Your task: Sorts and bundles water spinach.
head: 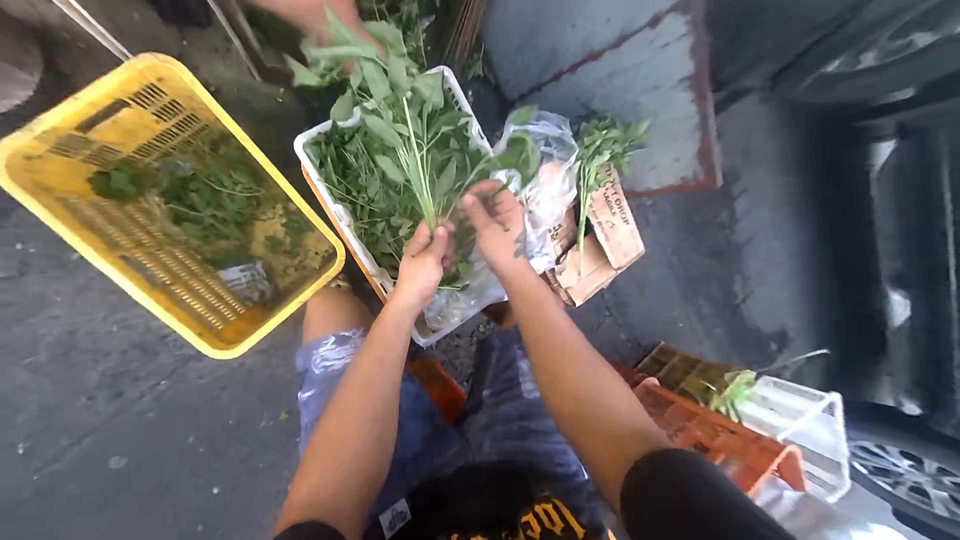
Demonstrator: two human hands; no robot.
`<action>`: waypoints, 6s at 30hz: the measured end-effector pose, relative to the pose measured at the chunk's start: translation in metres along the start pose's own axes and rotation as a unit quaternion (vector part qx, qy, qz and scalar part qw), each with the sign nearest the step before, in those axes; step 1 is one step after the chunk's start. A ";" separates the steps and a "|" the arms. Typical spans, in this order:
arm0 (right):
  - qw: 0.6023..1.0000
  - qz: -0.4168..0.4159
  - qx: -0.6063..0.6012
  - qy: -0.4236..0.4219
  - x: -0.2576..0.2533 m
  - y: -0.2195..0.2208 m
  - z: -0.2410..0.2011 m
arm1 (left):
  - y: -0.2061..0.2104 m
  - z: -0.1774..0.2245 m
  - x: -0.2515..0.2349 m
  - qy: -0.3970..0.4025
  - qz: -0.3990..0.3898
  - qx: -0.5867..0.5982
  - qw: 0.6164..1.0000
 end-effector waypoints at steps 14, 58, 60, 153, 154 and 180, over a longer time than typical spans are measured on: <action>0.923 -0.165 0.334 -0.097 0.028 0.007 -0.018 | 0.004 -0.003 0.010 -0.100 0.102 0.145 0.979; 0.939 0.047 0.085 0.329 -0.003 0.016 0.112 | -0.050 0.027 0.017 0.036 0.181 0.148 0.972; 0.949 0.068 0.007 0.309 -0.003 0.002 0.090 | -0.048 0.021 0.013 0.013 0.204 0.143 0.968; 0.987 0.006 0.159 -0.006 0.056 -0.019 -0.027 | 0.095 0.149 0.006 0.108 0.193 -0.274 0.936; 0.987 0.010 0.159 -0.014 0.052 -0.020 -0.029 | 0.099 0.163 0.005 0.130 0.190 -0.277 0.933; 0.875 -0.233 0.225 0.360 0.115 -0.092 0.110 | -0.083 0.007 0.010 -0.048 0.294 -0.112 0.948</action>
Point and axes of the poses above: each hand's wrist, its own x-axis away from the middle knuckle, its own y-axis out of the palm, z = x × y, the point moved 3 cm from there along -x, towards the middle knuckle, and after that the axes turned 4 degrees about -z, right-handed, at the moved point
